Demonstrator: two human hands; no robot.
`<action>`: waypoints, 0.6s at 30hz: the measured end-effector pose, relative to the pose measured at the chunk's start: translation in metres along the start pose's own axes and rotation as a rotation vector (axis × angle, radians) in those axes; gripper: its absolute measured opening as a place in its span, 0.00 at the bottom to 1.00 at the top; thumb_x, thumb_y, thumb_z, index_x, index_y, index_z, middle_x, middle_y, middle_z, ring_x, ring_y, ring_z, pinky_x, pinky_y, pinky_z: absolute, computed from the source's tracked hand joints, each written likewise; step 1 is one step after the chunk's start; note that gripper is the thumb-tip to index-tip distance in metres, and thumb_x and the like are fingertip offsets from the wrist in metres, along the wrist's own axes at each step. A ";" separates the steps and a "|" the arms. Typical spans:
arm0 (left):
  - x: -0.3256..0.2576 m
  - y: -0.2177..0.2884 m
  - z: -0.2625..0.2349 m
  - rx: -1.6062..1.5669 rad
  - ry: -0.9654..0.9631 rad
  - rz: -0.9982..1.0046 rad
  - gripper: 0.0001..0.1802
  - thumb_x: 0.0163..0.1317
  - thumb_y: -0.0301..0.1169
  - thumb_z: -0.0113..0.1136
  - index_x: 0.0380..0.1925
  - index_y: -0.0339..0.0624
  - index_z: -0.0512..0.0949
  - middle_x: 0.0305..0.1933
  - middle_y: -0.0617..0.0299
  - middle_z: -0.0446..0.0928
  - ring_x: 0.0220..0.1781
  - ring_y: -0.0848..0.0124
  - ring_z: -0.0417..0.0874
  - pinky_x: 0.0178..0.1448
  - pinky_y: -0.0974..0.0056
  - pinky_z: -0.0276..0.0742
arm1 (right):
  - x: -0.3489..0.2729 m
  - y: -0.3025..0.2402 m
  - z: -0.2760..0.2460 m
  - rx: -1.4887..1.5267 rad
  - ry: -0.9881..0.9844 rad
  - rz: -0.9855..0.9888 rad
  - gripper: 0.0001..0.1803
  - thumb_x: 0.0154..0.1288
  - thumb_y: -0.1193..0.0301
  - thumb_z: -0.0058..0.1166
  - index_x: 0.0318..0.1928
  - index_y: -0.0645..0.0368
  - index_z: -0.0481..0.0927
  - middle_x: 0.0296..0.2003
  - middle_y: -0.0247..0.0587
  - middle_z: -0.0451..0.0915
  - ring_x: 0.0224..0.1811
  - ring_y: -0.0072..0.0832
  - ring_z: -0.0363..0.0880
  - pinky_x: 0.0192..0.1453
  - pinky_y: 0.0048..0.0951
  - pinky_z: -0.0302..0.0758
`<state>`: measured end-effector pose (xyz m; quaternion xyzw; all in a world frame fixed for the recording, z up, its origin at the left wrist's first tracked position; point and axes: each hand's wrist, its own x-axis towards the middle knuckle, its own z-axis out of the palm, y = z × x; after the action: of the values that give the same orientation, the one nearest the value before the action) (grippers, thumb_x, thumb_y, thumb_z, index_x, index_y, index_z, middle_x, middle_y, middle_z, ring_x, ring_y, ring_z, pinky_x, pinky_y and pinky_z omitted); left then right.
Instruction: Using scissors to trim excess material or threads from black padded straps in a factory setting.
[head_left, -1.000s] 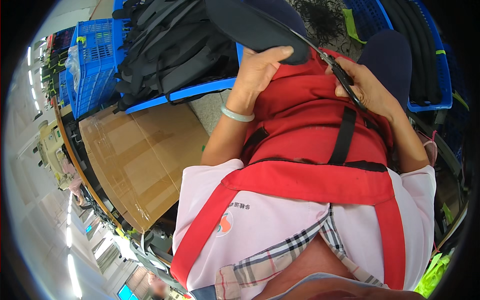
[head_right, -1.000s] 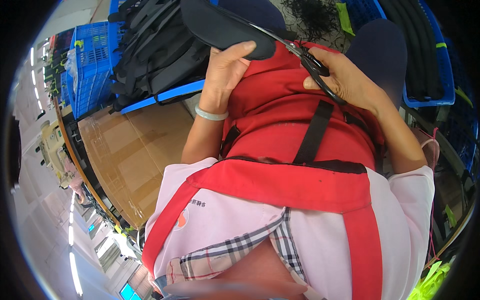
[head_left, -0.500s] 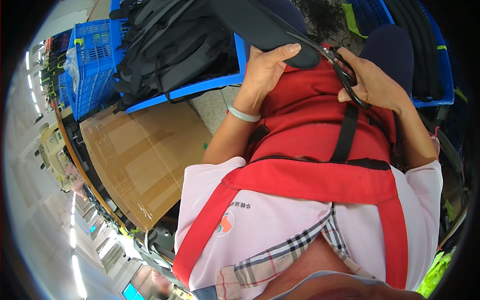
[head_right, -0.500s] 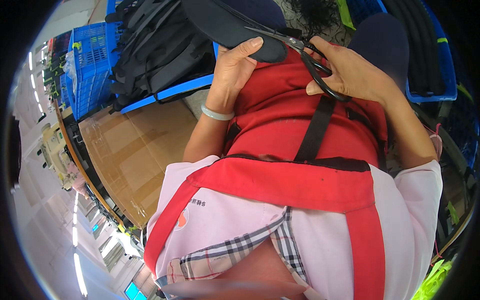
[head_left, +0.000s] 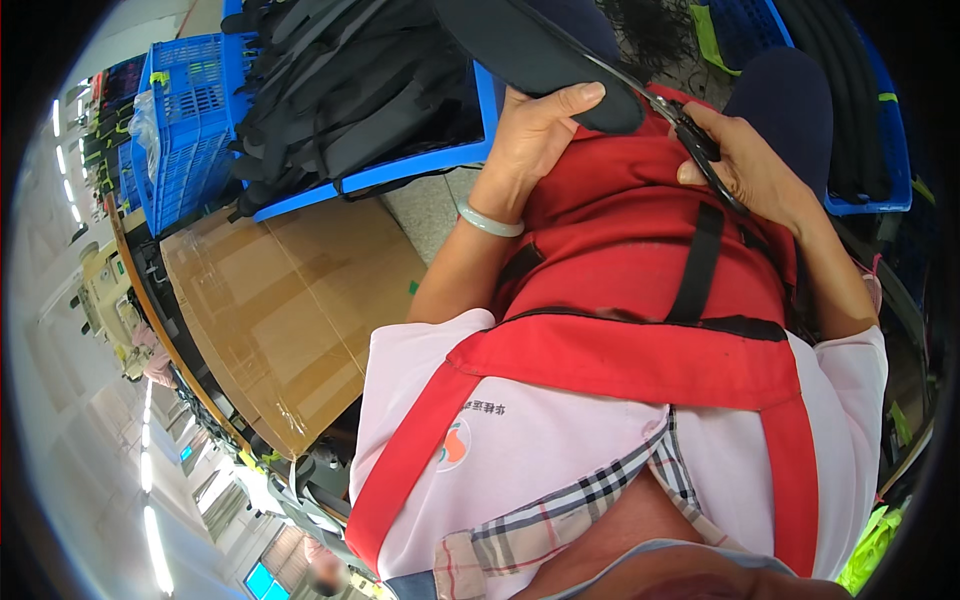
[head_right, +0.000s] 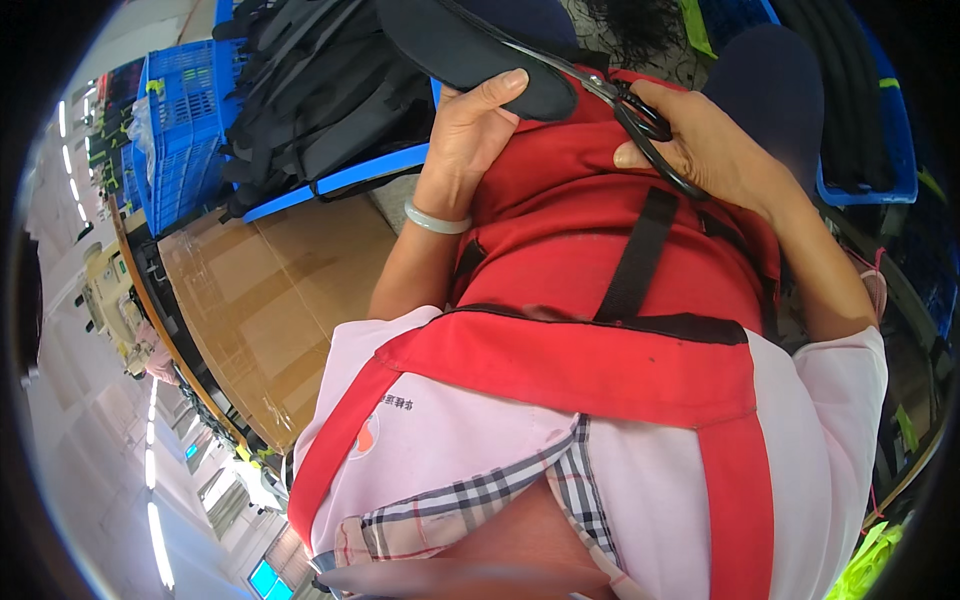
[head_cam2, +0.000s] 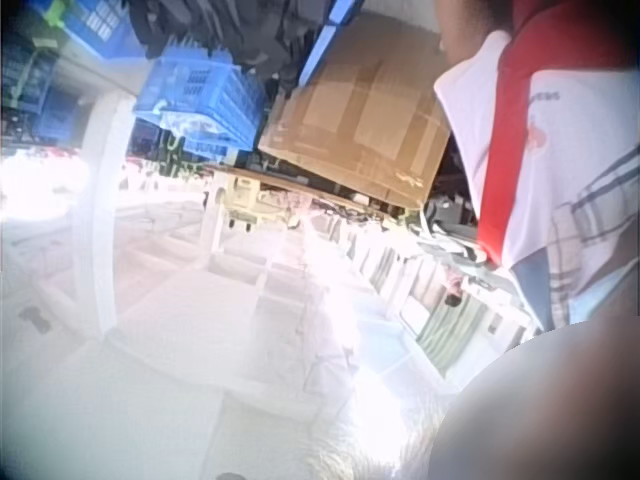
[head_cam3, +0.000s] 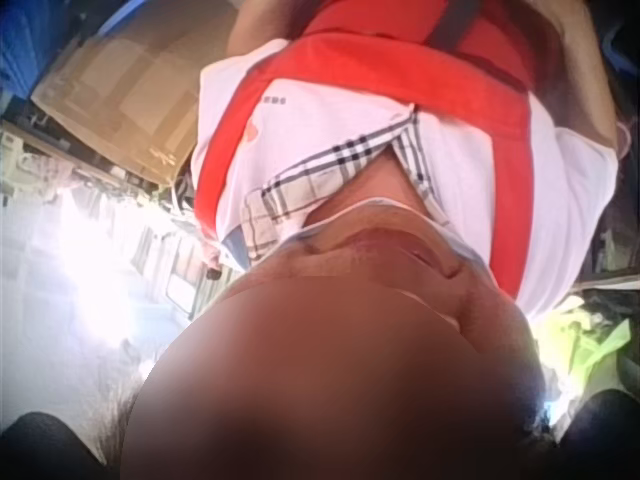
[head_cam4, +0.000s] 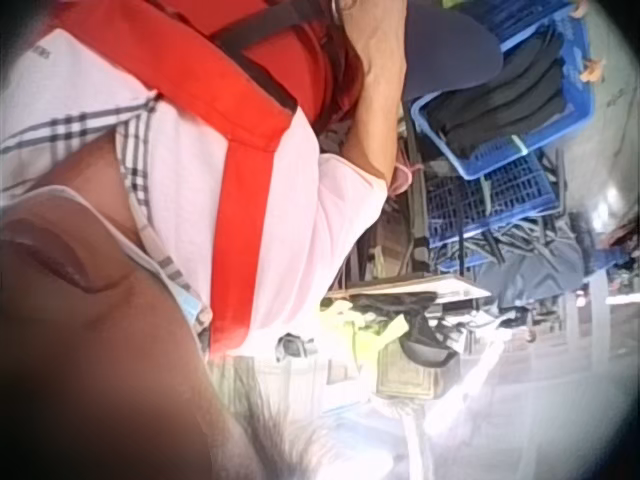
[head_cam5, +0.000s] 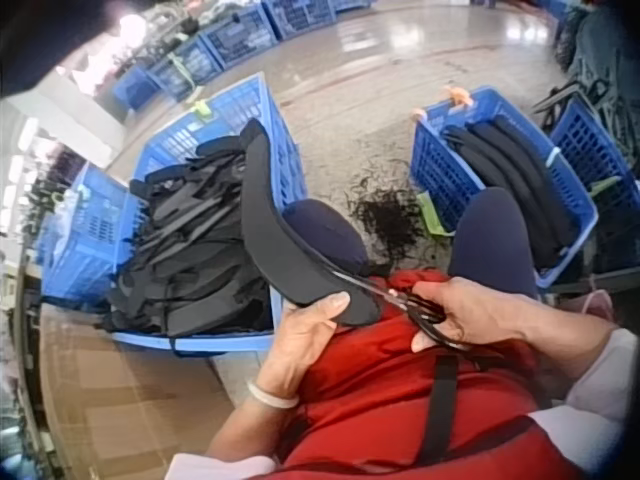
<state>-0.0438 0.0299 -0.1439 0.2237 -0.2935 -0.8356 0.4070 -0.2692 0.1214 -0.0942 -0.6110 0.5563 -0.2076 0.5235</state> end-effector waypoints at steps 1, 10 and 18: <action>0.000 -0.001 -0.002 0.011 -0.015 0.009 0.14 0.55 0.14 0.64 0.39 0.40 0.81 0.41 0.61 0.83 0.44 0.70 0.84 0.53 0.65 0.80 | 0.000 -0.001 0.002 -0.006 0.057 -0.085 0.29 0.57 0.51 0.66 0.39 0.64 0.68 0.22 0.42 0.61 0.26 0.27 0.59 0.30 0.31 0.63; 0.000 0.004 0.002 -0.088 0.117 -0.039 0.13 0.57 0.16 0.62 0.43 0.39 0.79 0.44 0.58 0.82 0.49 0.64 0.83 0.58 0.57 0.79 | 0.001 -0.005 -0.001 -0.078 0.003 0.043 0.34 0.53 0.50 0.68 0.45 0.64 0.67 0.27 0.48 0.70 0.29 0.39 0.67 0.37 0.36 0.68; 0.001 0.003 0.004 -0.026 0.077 0.020 0.12 0.56 0.16 0.64 0.42 0.36 0.80 0.42 0.58 0.83 0.44 0.68 0.84 0.53 0.62 0.80 | 0.006 -0.020 -0.004 -0.234 -0.052 0.093 0.38 0.51 0.47 0.68 0.47 0.64 0.65 0.28 0.53 0.71 0.31 0.48 0.71 0.37 0.40 0.69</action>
<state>-0.0452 0.0293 -0.1393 0.2473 -0.2690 -0.8262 0.4289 -0.2613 0.1112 -0.0775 -0.6467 0.5908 -0.1007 0.4719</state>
